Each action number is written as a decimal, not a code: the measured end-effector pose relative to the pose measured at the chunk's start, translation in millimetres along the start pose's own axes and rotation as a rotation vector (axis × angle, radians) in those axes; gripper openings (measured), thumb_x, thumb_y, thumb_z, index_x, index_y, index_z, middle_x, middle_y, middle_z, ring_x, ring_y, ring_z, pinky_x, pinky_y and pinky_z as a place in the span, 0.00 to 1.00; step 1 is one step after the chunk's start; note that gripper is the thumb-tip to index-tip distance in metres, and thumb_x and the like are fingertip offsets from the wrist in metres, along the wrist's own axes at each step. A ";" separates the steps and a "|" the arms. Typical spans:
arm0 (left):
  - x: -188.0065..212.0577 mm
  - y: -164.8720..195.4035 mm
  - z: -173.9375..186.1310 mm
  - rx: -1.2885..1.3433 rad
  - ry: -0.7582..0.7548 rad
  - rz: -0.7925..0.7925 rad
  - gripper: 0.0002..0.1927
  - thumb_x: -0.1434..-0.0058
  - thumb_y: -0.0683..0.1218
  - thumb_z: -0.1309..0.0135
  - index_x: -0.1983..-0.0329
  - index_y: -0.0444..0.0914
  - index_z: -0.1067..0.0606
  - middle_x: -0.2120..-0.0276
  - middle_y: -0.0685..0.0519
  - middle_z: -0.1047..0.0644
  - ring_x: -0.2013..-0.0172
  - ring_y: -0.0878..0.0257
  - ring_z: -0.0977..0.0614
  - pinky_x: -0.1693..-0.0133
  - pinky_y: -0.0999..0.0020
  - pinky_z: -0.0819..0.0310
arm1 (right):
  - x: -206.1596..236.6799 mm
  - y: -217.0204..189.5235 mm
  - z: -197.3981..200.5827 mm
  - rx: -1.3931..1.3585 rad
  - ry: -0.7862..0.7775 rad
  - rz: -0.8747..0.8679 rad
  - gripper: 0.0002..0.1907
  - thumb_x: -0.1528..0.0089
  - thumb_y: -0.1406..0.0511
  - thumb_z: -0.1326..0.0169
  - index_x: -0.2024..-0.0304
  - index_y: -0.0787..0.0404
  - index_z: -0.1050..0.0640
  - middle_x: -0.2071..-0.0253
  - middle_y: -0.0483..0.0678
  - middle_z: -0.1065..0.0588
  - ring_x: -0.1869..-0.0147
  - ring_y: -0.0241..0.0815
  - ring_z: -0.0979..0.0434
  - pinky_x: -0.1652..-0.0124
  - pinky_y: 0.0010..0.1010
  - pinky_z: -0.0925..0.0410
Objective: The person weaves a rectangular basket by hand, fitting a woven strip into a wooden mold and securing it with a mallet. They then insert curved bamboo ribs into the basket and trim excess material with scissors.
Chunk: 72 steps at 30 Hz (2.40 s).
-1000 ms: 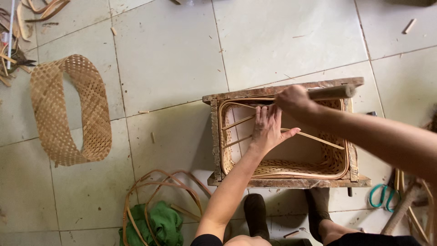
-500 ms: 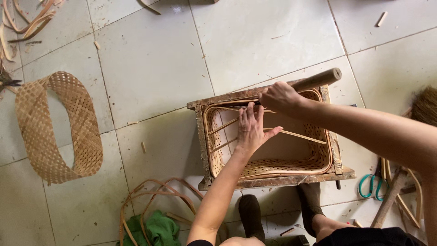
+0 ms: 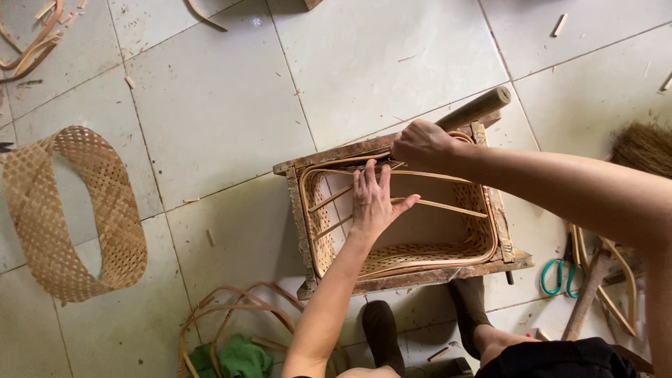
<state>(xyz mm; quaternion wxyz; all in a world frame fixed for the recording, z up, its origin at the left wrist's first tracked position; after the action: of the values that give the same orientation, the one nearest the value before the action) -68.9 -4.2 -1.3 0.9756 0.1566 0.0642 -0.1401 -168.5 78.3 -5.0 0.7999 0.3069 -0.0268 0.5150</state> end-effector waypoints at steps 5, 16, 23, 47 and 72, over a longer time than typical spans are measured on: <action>0.1 1.0 2.9 0.009 0.016 0.000 0.55 0.42 0.83 0.65 0.37 0.32 0.31 0.37 0.34 0.36 0.38 0.41 0.29 0.34 0.37 0.39 | 4.2 3.9 -15.7 -0.209 -0.109 -0.008 0.24 0.27 0.59 0.58 0.79 0.54 0.31 0.85 0.36 0.35 0.83 0.28 0.49 0.84 0.26 0.48; 0.6 3.7 2.7 -0.003 0.047 -0.027 0.53 0.41 0.81 0.61 0.38 0.31 0.30 0.38 0.33 0.36 0.37 0.41 0.31 0.34 0.38 0.40 | 31.6 12.8 -33.8 -0.011 -0.066 -0.046 0.18 0.30 0.66 0.52 0.77 0.56 0.30 0.83 0.35 0.32 0.85 0.25 0.46 0.86 0.23 0.45; 0.1 4.5 7.8 0.018 -0.003 0.004 0.51 0.43 0.80 0.56 0.39 0.31 0.30 0.38 0.33 0.36 0.39 0.41 0.30 0.34 0.39 0.41 | 34.4 20.9 -32.4 -0.053 -0.061 -0.067 0.17 0.29 0.66 0.54 0.75 0.57 0.30 0.84 0.36 0.34 0.85 0.25 0.46 0.86 0.24 0.45; 2.8 7.3 12.6 0.012 -0.001 -0.009 0.50 0.44 0.79 0.51 0.41 0.31 0.29 0.39 0.35 0.36 0.42 0.43 0.29 0.36 0.41 0.39 | 83.8 60.9 -81.4 -0.231 -0.434 -0.236 0.15 0.29 0.60 0.54 0.67 0.59 0.24 0.77 0.40 0.28 0.80 0.27 0.37 0.83 0.24 0.38; 1.9 8.8 5.4 -0.008 -0.005 -0.022 0.52 0.40 0.79 0.57 0.37 0.30 0.29 0.39 0.30 0.34 0.39 0.40 0.29 0.37 0.36 0.38 | 42.0 8.2 2.6 -0.659 0.073 0.014 0.24 0.34 0.63 0.50 0.35 0.42 0.30 0.56 0.51 0.34 0.80 0.33 0.35 0.85 0.23 0.32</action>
<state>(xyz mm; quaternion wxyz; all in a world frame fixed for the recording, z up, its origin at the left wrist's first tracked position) -64.1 1.5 6.0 0.9748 0.1515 0.0639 -0.1510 -155.1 113.1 16.0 0.8531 0.0128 -0.1654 0.4947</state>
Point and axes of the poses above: each hand's wrist, its own x-axis away from the middle knuckle, its own z-axis out of the back of the hand, y = z × x, the point moved 8 cm from there along -x, towards the middle knuckle
